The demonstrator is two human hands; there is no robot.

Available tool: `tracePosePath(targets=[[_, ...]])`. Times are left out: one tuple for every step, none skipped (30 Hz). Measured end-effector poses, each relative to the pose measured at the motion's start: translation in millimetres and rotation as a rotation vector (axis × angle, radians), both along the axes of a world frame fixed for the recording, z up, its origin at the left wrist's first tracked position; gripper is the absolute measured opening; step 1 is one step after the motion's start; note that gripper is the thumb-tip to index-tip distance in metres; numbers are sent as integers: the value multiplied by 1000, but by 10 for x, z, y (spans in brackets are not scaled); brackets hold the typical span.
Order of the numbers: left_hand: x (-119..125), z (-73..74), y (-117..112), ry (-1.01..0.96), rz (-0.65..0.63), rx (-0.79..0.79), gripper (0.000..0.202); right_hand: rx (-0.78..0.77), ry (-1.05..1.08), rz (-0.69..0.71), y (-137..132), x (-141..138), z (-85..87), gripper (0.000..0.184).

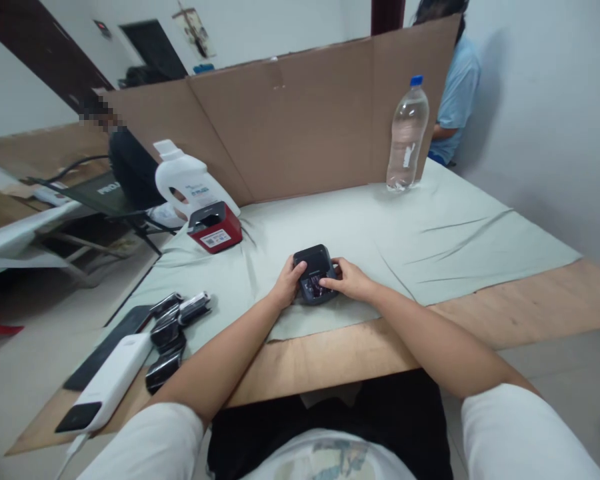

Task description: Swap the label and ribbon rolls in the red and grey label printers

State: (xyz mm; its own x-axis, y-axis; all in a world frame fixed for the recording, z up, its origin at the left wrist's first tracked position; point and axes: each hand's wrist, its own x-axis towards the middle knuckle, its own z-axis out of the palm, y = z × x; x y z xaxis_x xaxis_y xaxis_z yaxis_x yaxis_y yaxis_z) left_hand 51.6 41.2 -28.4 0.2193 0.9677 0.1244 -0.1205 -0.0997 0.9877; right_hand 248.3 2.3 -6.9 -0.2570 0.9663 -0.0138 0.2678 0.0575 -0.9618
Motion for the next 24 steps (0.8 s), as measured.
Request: tracePosePath(targets=[[0,5,-4,0,5,10,57,-11,9,1,2,4,10,63],[1,14,-10,3,7,19,57,-29,17,2,4,11,22,65],[2,25,-18,6,4,21,57,-51,26,0,5,18,36,66],[2,36,-27,5,-5,10,59,-76,41,-1,4,28,50,66],[3,48,-36,-1,-23,-17,61,-104,67,-1,3,37,65,66],[3,60,-44,-10,-45,-56,63,-137,105,-3,1,48,81,64],[4,72,-51,-19,-67,-101,65,-172,158,-6,1,60,99,61],[5,84,-57,-23,-80,-142,67,-205,219,-14,4,73,120,57],[7,97,-62,-21,-83,-170,69,-232,281,-33,15,91,143,52],[11,111,-67,-8,-77,-186,69,-250,335,-65,37,116,171,47],[16,126,-74,14,-69,-189,68,-256,368,-119,75,151,203,42],[23,139,-82,42,-65,-187,66,-253,378,-188,131,201,239,36],[29,151,-92,74,-69,-184,63,-243,370,-265,206,269,278,31],[34,160,-103,109,-79,-181,59,-233,341,-348,299,357,317,27],[37,165,-114,143,-91,-175,54,-222,312,-412,408,466,355,24],[39,165,-124,175,-103,-168,50,-209,289,-465,528,594,388,22],[37,163,-133,200,-112,-159,46,-196,264,-523,654,740,415,21],[34,158,-140,221,-118,-148,42,-179,235,-587,779,899,434,20],[29,151,-143,237,-121,-138,40,-168,197,-664,899,1066,444,21],[24,145,-145,249,-124,-131,38,-160,153,-743,1007,1236,447,23],[19,140,-145,257,-128,-130,37,-157,109,-815,1102,1403,442,24],[15,138,-144,262,-131,-132,36,-154,63,-882,1182,1560,431,24],[13,137,-143,266,-135,-136,35,-151,18,-937,1246,1705,415,24],[12,137,-143,268,-139,-142,35,-145,-29,-983,1296,1832,394,24]])
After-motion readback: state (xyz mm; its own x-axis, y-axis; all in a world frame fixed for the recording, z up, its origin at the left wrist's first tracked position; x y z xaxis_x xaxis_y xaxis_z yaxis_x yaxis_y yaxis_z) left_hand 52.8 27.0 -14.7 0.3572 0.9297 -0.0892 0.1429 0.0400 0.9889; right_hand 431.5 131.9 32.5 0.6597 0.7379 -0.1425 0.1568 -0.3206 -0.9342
